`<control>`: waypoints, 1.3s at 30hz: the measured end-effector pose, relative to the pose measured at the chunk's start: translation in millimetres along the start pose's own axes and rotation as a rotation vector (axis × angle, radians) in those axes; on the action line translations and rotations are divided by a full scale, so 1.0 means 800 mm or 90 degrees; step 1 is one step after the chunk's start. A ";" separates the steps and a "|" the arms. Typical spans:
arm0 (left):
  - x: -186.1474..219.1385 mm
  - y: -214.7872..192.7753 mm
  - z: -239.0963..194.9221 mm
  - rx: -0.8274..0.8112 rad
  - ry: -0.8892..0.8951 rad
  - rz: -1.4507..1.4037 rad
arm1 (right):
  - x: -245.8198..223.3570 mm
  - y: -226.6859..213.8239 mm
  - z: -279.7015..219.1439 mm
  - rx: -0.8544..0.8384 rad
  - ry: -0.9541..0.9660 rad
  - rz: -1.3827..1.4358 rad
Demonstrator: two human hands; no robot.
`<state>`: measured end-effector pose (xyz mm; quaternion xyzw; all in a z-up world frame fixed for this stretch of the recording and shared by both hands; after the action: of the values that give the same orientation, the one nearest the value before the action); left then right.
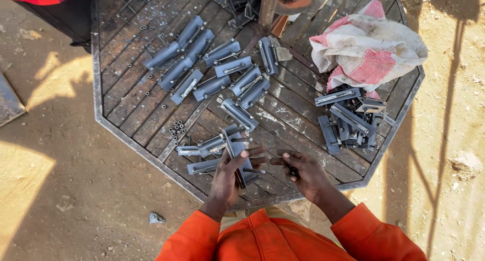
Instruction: The person is assembling small metal brackets by manually inserting pins into them and then using an angle grinder to finish the assembly.
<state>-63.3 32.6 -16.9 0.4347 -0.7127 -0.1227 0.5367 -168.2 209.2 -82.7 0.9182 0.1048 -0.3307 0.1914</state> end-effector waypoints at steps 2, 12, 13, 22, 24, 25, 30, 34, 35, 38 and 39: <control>0.006 -0.015 0.001 0.024 0.020 0.019 | 0.008 0.004 0.006 -0.008 -0.008 0.002; 0.065 -0.047 -0.029 0.057 0.116 0.250 | -0.019 0.103 -0.050 -0.065 -0.071 0.001; 0.061 -0.050 -0.029 0.054 0.116 0.251 | -0.018 0.108 -0.052 -0.063 -0.073 0.003; 0.093 -0.043 -0.049 0.029 0.103 0.175 | -0.020 0.151 -0.074 -0.089 -0.136 0.033; 0.089 -0.058 -0.043 0.052 0.106 0.251 | -0.022 0.159 -0.079 -0.063 -0.173 -0.018; 0.090 -0.055 -0.046 0.050 0.104 0.251 | -0.016 0.156 -0.076 -0.060 -0.173 -0.016; 0.082 -0.064 -0.042 0.058 0.086 0.342 | -0.014 0.165 -0.072 -0.067 -0.257 -0.160; 0.062 -0.093 -0.024 0.090 0.043 0.444 | -0.023 0.184 -0.091 -0.070 -0.263 -0.109; 0.069 -0.084 -0.030 0.104 0.036 0.468 | -0.022 0.183 -0.091 -0.068 -0.263 -0.102; 0.070 -0.083 -0.029 0.133 0.031 0.533 | -0.014 0.175 -0.083 -0.056 -0.273 -0.081; 0.067 -0.087 -0.026 0.151 0.030 0.573 | -0.011 0.171 -0.080 -0.049 -0.278 -0.069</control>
<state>-13.6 -42.7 -18.4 0.1437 -0.8271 0.2147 0.4991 -94.9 111.8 6.5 0.8098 0.1229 -0.5273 0.2262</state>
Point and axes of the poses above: each hand's wrist, its own z-axis towards the middle knuckle, its own y-axis out of the palm, x = y × z, the point moved 5 cm from there along z, towards the middle knuckle, and after that the axes turned 1 degree about -z, right-handed, at the moved point
